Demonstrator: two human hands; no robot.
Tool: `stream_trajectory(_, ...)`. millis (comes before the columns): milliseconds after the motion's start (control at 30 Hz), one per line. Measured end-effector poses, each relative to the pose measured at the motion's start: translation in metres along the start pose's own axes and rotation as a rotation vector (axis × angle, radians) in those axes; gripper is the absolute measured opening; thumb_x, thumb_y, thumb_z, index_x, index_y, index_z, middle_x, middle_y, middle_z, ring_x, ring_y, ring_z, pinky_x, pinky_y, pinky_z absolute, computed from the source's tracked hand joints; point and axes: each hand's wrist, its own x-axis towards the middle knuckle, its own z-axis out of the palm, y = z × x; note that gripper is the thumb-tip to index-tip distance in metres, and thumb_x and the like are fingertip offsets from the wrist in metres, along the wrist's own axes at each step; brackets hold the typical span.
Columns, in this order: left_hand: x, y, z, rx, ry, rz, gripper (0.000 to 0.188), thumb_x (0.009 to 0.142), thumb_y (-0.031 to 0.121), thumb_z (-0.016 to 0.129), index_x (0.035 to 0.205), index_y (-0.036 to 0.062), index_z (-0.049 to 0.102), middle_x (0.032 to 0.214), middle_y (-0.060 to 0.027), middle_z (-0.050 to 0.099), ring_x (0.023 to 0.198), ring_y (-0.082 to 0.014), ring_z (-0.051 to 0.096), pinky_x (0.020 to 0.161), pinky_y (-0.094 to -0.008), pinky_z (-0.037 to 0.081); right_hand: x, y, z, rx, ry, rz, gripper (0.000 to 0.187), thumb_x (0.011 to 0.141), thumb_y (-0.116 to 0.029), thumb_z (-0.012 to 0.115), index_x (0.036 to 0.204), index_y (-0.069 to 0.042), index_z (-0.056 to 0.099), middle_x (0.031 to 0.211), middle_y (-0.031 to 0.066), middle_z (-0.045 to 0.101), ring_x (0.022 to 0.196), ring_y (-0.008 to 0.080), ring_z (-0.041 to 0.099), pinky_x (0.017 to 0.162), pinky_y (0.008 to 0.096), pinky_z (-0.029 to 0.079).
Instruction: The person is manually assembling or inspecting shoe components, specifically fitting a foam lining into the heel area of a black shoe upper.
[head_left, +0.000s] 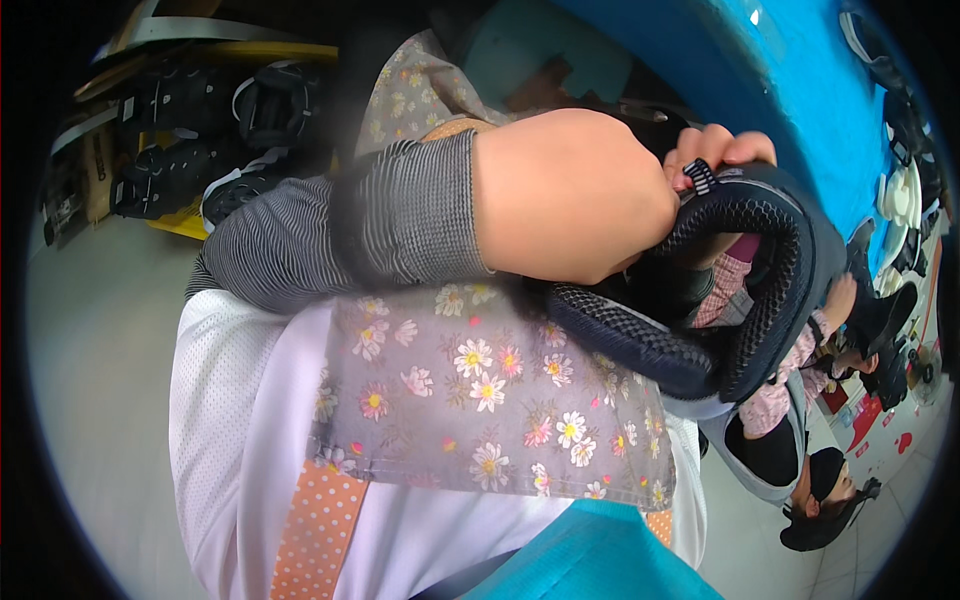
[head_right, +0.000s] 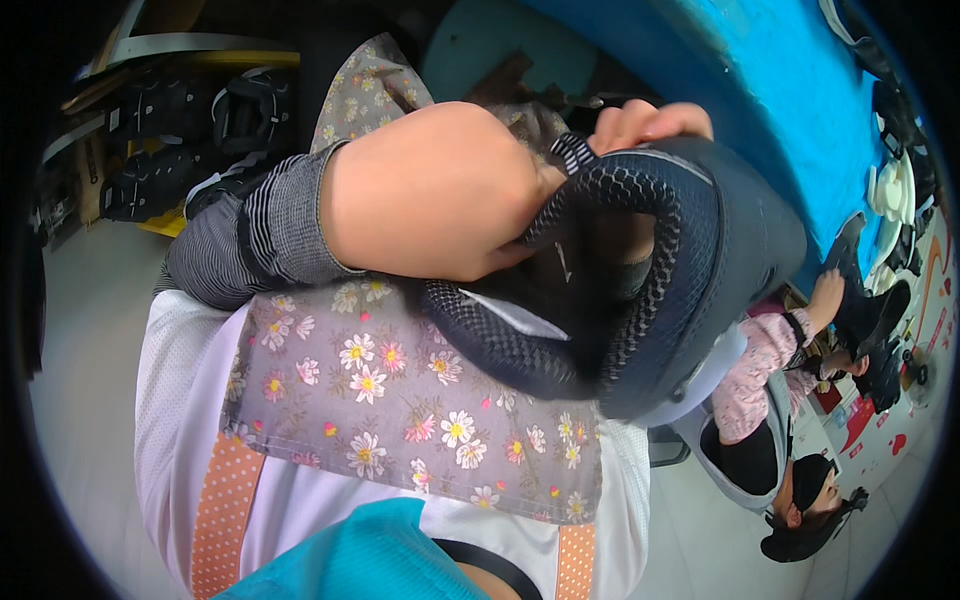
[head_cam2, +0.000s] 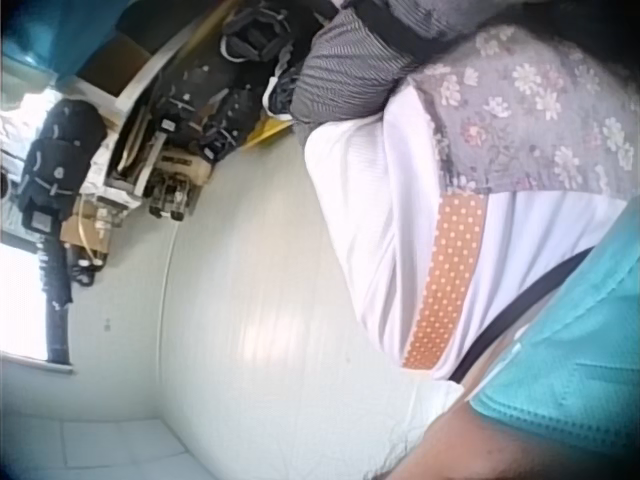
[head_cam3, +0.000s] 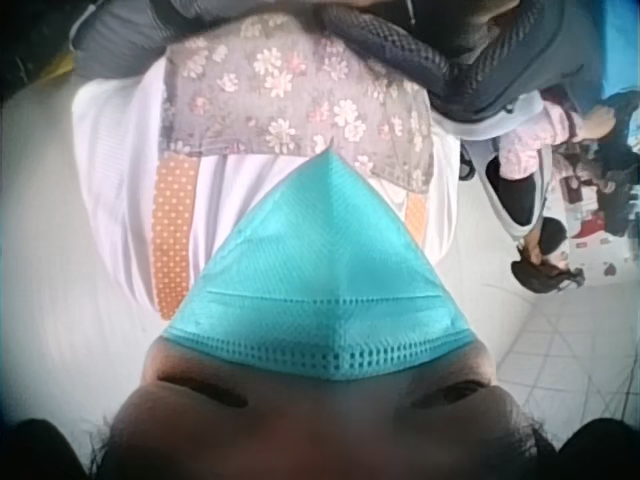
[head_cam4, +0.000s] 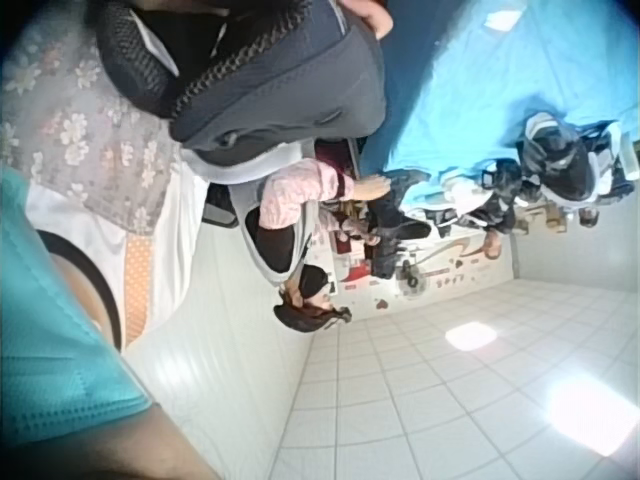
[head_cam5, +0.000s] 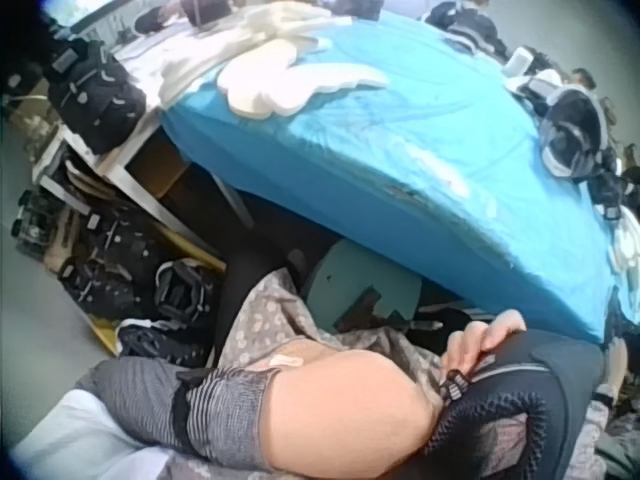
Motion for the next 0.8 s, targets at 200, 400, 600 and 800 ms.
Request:
stream_trajectory(200, 0.001, 0.001, 0.006, 0.023, 0.088, 0.022, 0.021, 0.079, 0.025, 0.065, 0.077, 0.0049, 0.062, 0.06, -0.0143, 0.059, 0.057, -0.0338, 0.061, 0.054, -0.0403, 0.05, 0.002, -0.009, -0.022, 0.051, -0.118, 0.062, 0.027, 0.088, -0.022, 0.067, 0.094, -0.002, 0.05, 0.071, 0.0093, 0.051, 0.065, 0.0221, 0.052, 0.057, 0.0333, 0.051)
stream_trajectory(400, -0.002, -0.01, 0.012, -0.008, 0.002, 0.324, 0.022, 0.076, 0.025, 0.066, 0.07, 0.0043, 0.063, 0.06, -0.0141, 0.06, 0.057, -0.0334, 0.061, 0.055, -0.041, 0.05, 0.016, -0.007, -0.012, 0.231, -0.364, 0.348, 0.02, 0.093, -0.021, 0.057, 0.098, -0.003, 0.051, 0.082, 0.016, 0.059, 0.07, 0.0263, 0.054, 0.068, 0.0372, 0.053)
stream_trajectory(600, -0.009, -0.022, 0.01, -0.023, 0.009, 0.187, 0.026, 0.076, 0.026, 0.068, 0.068, 0.0016, 0.063, 0.063, -0.0164, 0.06, 0.062, -0.0361, 0.061, 0.059, -0.0416, 0.051, -0.004, 0.021, 0.016, -0.158, 0.086, -0.103, 0.073, 0.084, -0.023, 0.073, 0.14, -0.004, 0.032, 0.111, 0.0268, 0.053, 0.081, 0.0286, 0.062, 0.073, 0.0371, 0.054)
stream_trajectory(800, 0.004, -0.023, -0.01, -0.087, -0.174, 0.104, 0.024, 0.077, 0.026, 0.068, 0.069, 0.0038, 0.063, 0.064, -0.0155, 0.06, 0.063, -0.0362, 0.06, 0.058, -0.0425, 0.049, -0.012, -0.002, 0.023, -0.561, 0.234, 0.022, 0.128, 0.042, -0.036, 0.097, 0.143, -0.001, 0.027, 0.121, 0.0228, 0.052, 0.093, 0.0254, 0.063, 0.082, 0.0337, 0.053)
